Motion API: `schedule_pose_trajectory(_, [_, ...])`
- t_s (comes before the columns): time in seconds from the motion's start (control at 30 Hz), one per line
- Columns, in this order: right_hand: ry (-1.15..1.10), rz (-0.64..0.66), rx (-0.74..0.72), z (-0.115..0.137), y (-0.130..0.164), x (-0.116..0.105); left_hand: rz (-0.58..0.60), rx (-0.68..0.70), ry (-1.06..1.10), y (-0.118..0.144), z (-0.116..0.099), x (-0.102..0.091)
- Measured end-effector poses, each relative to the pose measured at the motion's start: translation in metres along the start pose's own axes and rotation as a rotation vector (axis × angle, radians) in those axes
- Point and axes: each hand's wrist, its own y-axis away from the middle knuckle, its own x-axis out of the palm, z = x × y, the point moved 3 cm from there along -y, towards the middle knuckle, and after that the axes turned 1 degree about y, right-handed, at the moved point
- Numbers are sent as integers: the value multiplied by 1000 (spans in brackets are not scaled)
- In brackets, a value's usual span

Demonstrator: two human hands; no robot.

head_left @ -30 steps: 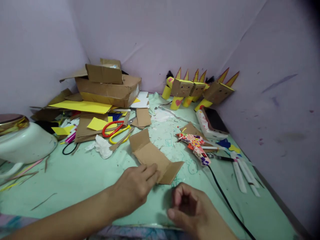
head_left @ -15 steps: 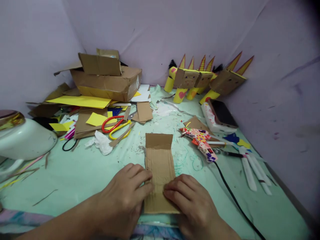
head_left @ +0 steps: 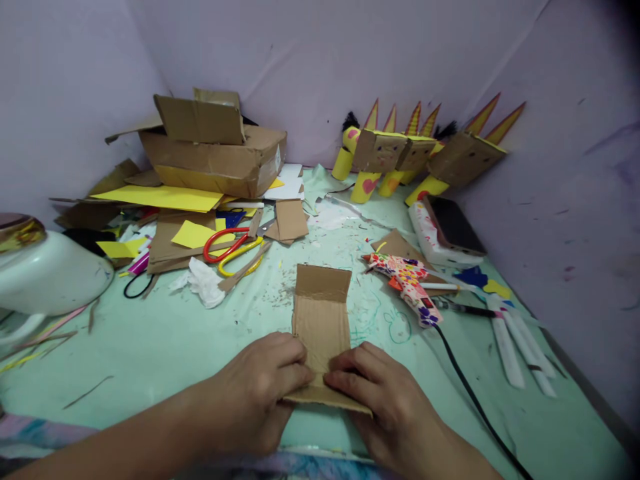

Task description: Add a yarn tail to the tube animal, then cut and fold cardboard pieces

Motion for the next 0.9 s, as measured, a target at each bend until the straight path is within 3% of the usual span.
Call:
schedule_pose_trajectory(0.27, [38,28,9,-1,-2,5,96,12,-34,-8,5,-2])
schedule_pose_trajectory(0.4, [58,14,68,-3,-9,6,203,-152,36,-17,7,-5])
schedule_pose_trajectory(0.57, [165,-23,233,-6,-13,7,184,-535,32,-23,12,-10])
schedule_pose_trajectory(0.9, [-1,-44,179,-11,4,2,186,-581,-12,-14,16,-14])
